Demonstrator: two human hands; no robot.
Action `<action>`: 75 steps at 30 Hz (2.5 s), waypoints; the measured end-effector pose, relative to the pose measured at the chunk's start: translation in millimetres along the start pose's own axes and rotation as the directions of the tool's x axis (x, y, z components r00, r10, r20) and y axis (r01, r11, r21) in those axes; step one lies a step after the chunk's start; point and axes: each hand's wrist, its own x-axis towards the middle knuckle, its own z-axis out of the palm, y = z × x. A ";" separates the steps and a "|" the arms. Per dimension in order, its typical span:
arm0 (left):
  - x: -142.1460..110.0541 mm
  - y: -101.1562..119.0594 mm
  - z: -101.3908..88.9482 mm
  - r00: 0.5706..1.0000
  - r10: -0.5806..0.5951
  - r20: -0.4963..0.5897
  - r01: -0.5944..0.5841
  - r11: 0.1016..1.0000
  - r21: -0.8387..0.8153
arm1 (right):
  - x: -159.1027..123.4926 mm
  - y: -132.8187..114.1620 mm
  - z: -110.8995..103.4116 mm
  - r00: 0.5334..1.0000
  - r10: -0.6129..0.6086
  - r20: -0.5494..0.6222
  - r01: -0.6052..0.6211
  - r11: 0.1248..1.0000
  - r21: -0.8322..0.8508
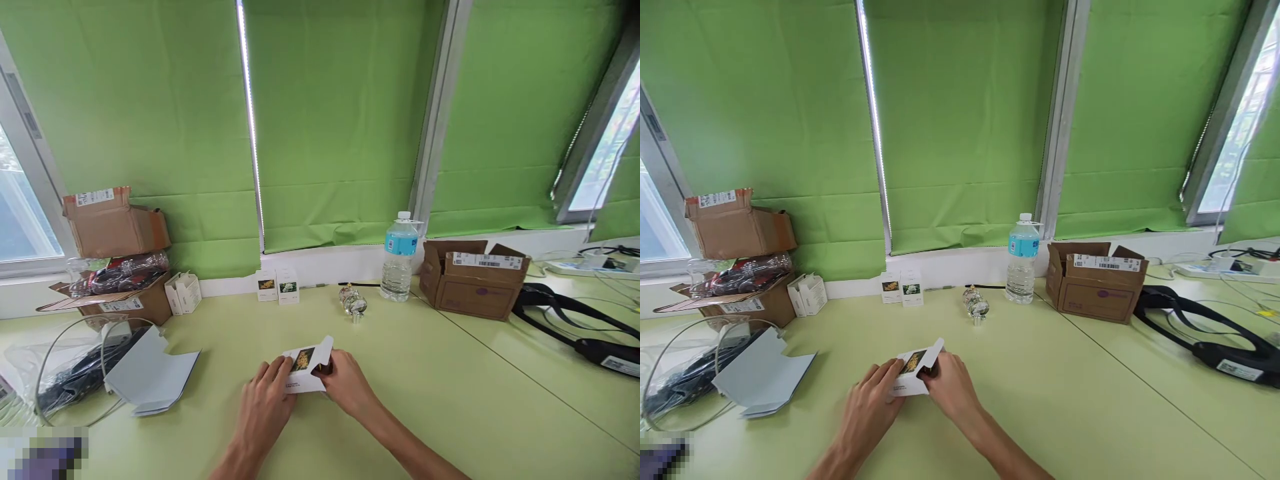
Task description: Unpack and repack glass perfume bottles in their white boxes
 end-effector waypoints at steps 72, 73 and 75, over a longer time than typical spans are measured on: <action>6.9 -22.7 9.9 0.968 -0.050 -0.244 0.066 0.996 0.060 | 14.3 5.4 -36.8 0.992 0.108 -0.067 -0.127 0.880 -0.457; 6.3 -16.5 8.0 0.967 -0.027 -0.253 0.034 0.999 0.022 | 12.6 3.5 -35.2 0.993 0.107 -0.058 -0.122 0.877 -0.464; 4.3 -2.0 2.5 0.970 0.018 -0.243 -0.038 0.996 -0.080 | 8.7 -0.8 -31.9 0.994 0.102 -0.034 -0.106 0.876 -0.471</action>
